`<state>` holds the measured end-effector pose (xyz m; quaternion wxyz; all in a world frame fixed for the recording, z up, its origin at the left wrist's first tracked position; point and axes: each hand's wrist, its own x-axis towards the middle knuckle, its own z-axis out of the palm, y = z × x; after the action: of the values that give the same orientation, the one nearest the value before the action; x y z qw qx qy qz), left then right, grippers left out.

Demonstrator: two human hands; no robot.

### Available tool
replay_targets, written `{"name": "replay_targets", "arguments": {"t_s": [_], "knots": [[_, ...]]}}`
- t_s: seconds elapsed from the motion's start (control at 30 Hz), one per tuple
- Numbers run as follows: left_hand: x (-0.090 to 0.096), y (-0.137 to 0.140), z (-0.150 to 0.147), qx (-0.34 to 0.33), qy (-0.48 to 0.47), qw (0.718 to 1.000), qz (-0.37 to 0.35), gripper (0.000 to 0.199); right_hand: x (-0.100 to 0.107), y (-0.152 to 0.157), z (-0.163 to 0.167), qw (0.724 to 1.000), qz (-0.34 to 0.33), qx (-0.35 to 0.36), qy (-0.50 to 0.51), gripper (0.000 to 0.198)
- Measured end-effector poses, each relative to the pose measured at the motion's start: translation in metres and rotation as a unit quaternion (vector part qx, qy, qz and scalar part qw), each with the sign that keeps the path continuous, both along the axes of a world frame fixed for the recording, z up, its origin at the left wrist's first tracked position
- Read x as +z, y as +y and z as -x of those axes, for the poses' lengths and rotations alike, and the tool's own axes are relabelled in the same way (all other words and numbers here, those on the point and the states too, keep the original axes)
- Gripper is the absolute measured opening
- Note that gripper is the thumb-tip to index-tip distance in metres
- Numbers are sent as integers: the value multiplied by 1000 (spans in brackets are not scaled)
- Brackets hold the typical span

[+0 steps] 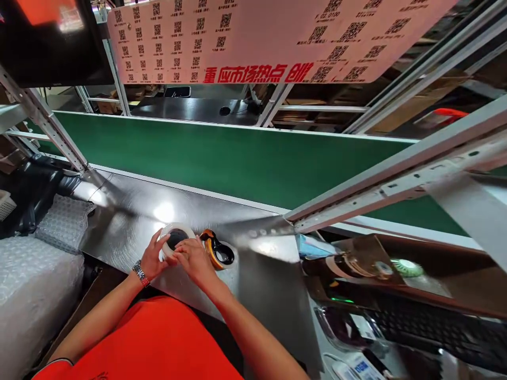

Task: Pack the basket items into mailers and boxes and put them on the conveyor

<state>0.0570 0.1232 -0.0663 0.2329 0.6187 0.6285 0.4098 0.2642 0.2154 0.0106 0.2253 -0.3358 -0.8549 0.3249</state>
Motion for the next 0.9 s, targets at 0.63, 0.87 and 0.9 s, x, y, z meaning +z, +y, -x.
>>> {"name": "replay_targets", "arguments": {"t_s": [0.63,0.87,0.9], "knots": [[-16,7,3,-21,13,998,-53,93,33,-4,23,993,29,-45,-109,11],[-19,12,-1,-17,19,999,-39,96,49,2,26,984,39,-4,-172,17],[-20,13,-2,-17,20,999,-41,97,49,1,26,983,39,3,-179,16]]}}
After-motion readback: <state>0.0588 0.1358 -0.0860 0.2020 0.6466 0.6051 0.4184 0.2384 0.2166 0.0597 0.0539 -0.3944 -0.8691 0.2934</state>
